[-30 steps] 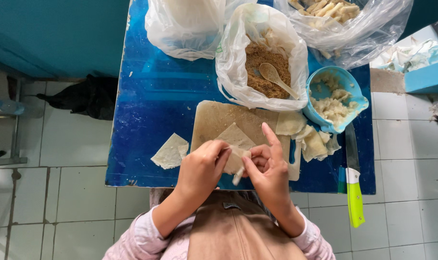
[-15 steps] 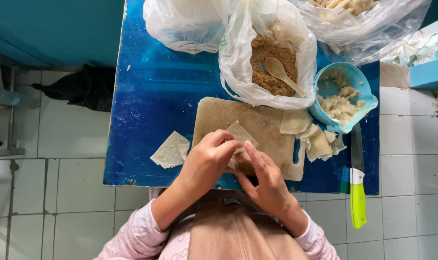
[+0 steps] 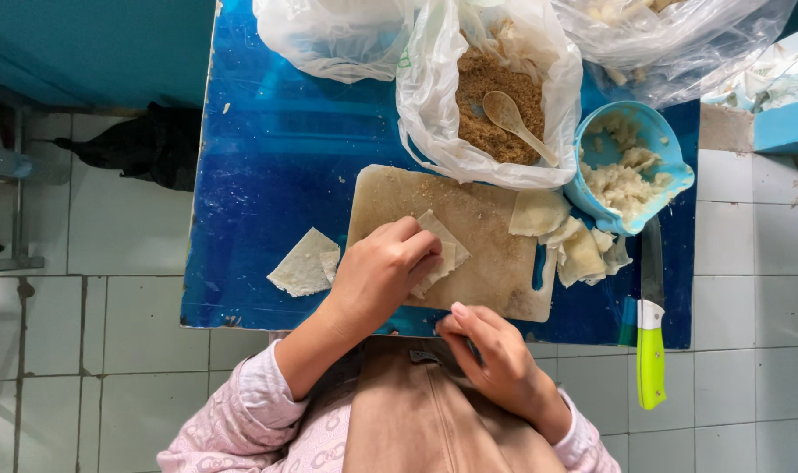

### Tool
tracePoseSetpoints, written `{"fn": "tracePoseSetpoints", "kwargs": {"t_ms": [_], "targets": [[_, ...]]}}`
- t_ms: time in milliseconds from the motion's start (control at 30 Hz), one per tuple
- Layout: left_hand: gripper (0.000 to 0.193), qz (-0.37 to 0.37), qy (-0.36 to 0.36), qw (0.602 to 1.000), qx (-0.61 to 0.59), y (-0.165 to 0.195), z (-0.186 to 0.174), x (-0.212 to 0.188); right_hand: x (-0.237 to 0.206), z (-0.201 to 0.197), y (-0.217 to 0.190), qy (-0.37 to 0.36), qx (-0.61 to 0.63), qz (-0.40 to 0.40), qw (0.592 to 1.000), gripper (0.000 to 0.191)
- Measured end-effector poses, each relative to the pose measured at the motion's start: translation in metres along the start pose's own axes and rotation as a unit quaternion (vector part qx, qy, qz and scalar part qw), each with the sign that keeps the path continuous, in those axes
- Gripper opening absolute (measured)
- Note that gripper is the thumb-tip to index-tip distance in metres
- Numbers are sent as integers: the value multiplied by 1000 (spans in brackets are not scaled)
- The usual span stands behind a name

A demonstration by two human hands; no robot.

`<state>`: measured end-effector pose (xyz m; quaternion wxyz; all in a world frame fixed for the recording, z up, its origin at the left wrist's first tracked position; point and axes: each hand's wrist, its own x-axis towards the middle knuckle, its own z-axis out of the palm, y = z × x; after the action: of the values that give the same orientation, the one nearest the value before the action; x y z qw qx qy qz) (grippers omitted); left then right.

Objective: The person folds thin square pastry wrappers into small stuffed parcels on a cutting board, pressing the edges closed and setting finished parcels aside, occasionally spooning filling from a bowl. Near the end they take a stack of round wrappers and cut it into pieces with a knife.

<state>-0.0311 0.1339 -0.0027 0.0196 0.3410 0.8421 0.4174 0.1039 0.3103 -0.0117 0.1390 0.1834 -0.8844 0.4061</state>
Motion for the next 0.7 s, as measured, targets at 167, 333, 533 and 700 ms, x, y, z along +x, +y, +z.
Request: {"fn": "tracePoseSetpoints", "kwargs": {"t_ms": [167,333,533,700], "targets": [[9,11,-3,1000,-11,-3,0,0,-13,-18,-9,69,36,64,995,73],[4,28,10,999,-27,0,-3,-1,0,-29,8,180,-149,125,964,66],[5,10,6,998,-65,4,-4,2,13,-43,28,196,-220,179,939,56],[8,3,13,996,-94,4,-3,1,23,-75,54,192,-405,195,872,47]]}}
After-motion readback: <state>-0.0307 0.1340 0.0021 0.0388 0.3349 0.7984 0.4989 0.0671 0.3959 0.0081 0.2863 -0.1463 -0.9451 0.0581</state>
